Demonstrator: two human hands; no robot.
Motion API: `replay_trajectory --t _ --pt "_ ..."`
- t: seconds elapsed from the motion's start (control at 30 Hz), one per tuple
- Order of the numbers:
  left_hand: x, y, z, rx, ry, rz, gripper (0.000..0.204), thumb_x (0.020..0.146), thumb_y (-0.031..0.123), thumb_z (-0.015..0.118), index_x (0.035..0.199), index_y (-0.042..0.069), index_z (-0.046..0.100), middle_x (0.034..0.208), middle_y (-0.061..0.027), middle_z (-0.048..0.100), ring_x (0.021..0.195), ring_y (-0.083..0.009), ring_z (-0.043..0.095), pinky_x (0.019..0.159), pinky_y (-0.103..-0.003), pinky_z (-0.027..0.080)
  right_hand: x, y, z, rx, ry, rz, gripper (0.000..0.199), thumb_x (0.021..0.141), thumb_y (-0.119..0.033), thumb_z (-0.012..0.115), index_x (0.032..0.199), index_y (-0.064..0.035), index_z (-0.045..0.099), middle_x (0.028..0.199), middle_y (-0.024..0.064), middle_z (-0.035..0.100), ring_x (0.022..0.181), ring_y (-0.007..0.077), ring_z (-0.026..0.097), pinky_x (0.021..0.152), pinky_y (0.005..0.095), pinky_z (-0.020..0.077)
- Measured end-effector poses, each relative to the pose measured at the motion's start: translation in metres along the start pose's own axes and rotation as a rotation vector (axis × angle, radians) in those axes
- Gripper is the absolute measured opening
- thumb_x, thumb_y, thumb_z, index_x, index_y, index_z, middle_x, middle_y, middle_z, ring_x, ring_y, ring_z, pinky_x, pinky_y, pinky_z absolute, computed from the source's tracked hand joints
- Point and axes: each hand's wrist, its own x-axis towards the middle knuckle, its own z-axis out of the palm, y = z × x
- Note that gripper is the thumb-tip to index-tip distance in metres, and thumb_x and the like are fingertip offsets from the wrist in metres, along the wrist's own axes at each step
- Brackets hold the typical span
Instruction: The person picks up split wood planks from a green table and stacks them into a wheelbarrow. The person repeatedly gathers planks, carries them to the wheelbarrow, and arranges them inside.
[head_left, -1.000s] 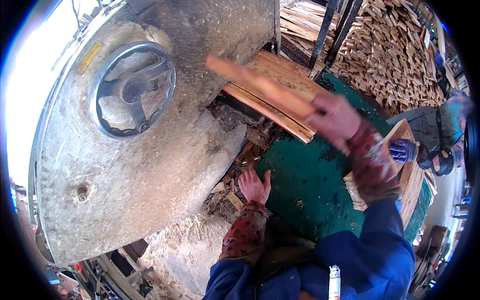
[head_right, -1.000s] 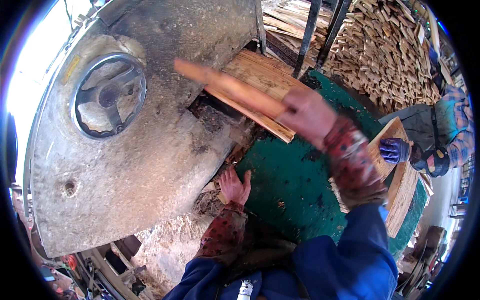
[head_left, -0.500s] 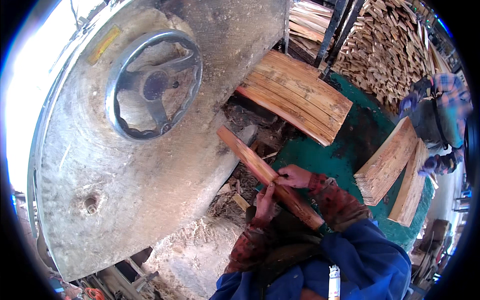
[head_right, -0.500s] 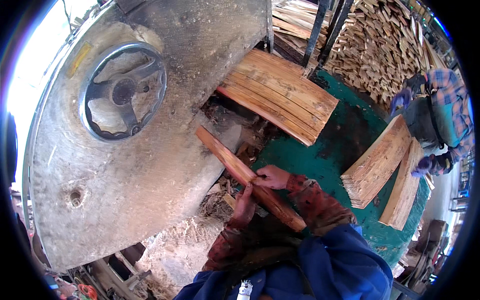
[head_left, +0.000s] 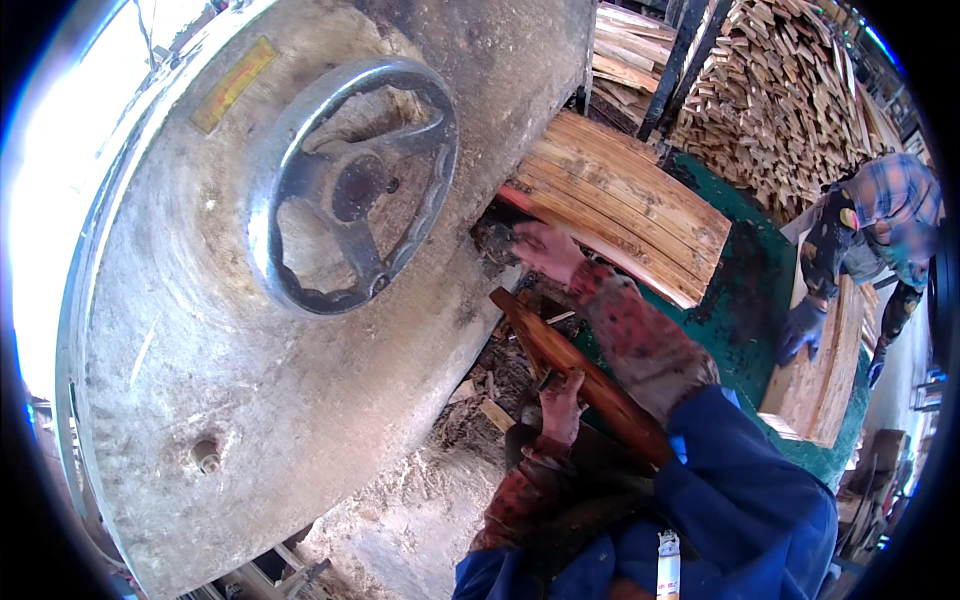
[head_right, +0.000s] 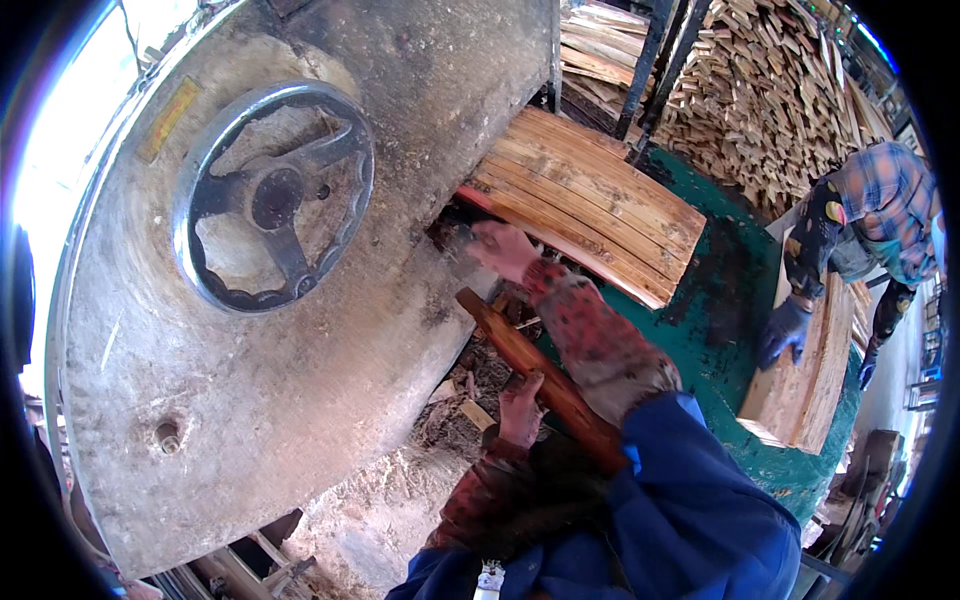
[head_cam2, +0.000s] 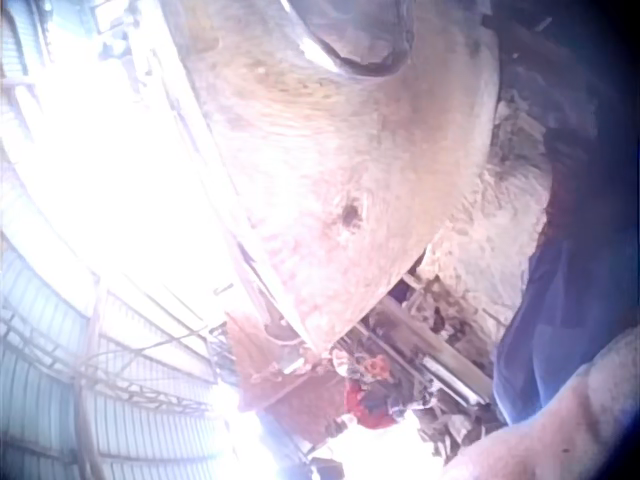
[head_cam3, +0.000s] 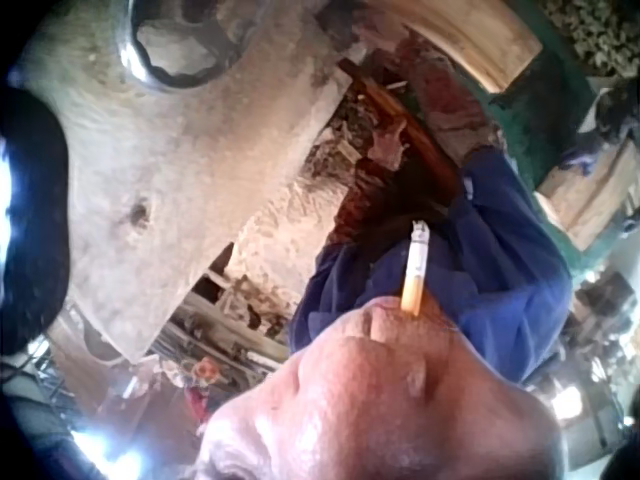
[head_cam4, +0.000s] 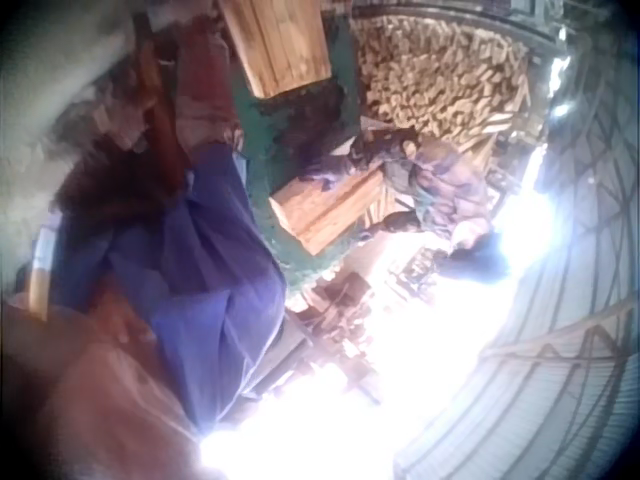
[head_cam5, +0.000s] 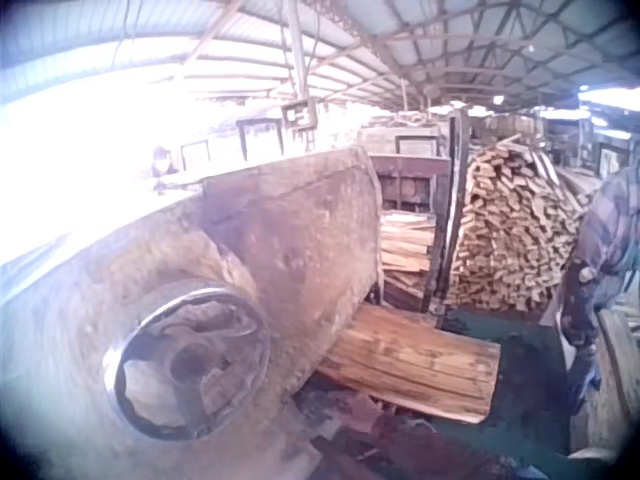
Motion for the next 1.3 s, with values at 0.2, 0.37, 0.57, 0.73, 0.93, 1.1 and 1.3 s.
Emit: replay_trajectory --t 0.2,0.37,0.57,0.73,0.93,1.1,1.3 --pt "-0.017 0.018 0.007 0.023 0.107 -0.072 0.019 0.085 0.029 0.078 0.096 0.020 0.065 0.088 0.0086 0.059 0.070 -0.0069 0.051 0.062 -0.026 0.044 0.082 -0.005 0.052 -0.017 0.033 0.025 0.042 0.088 -0.018 0.068 0.126 -0.0039 0.057 0.078 0.0084 0.067 0.062 0.0159 0.062 0.059 0.0331 0.0523" --pt "-0.014 0.020 0.022 0.028 0.028 -0.103 0.016 0.086 0.029 0.077 0.087 0.020 0.064 0.080 0.0094 0.056 0.064 -0.0049 0.047 0.059 -0.024 0.042 0.152 0.076 0.033 -0.479 -0.030 0.369 0.043 0.081 -0.009 0.072 0.123 -0.0048 0.059 0.110 0.0133 0.067 0.083 0.0230 0.068 0.066 0.0391 0.0553" --pt "-0.003 -0.002 -0.005 0.005 0.009 -0.042 0.016 0.087 0.030 0.075 0.084 0.021 0.064 0.073 0.0094 0.054 0.060 -0.0025 0.045 0.054 -0.022 0.038 0.140 0.042 0.075 0.102 0.258 -0.021 0.027 0.084 -0.014 0.068 0.108 -0.0040 0.063 0.087 0.0102 0.067 0.077 0.0195 0.067 0.065 0.0369 0.0535" --pt "-0.015 0.015 0.004 0.065 0.055 -0.038 0.016 0.090 0.028 0.073 0.082 0.017 0.064 0.073 0.0093 0.055 0.062 -0.0027 0.048 0.053 -0.022 0.041 0.081 0.010 0.039 0.202 -0.014 0.245 0.025 0.087 -0.017 0.069 0.105 -0.0008 0.061 0.069 0.0058 0.063 0.060 0.0149 0.066 0.051 0.0302 0.0537" --pt "-0.024 0.024 0.016 0.249 0.061 -0.002 0.014 0.091 0.025 0.071 0.090 0.012 0.064 0.079 0.0057 0.055 0.064 -0.0053 0.047 0.057 -0.024 0.043 -0.038 0.001 -0.022 0.216 0.082 0.394 0.024 0.092 -0.024 0.068 0.091 -0.0010 0.061 0.061 0.0018 0.058 0.050 0.0112 0.058 0.045 0.0270 0.0500" --pt "-0.021 0.018 0.020 0.178 0.008 0.019 0.016 0.092 0.021 0.069 0.101 0.010 0.063 0.091 0.0019 0.066 0.077 -0.0097 0.064 0.064 -0.026 0.054 -0.142 0.011 -0.061 0.255 0.051 0.423 0.029 0.095 -0.026 0.064 0.082 -0.0010 0.060 0.057 0.0016 0.054 0.047 0.0102 0.051 0.043 0.0276 0.0399" --pt "-0.018 0.006 0.014 0.160 -0.013 0.087 0.015 0.095 0.017 0.064 0.105 0.006 0.064 0.096 -0.0023 0.067 0.083 -0.0110 0.065 0.066 -0.027 0.057 -0.249 -0.023 -0.092 0.235 0.031 0.459 0.036 0.095 -0.031 0.063 0.075 -0.0015 0.060 0.055 0.0011 0.053 0.046 0.0107 0.049 0.044 0.0268 0.0374"
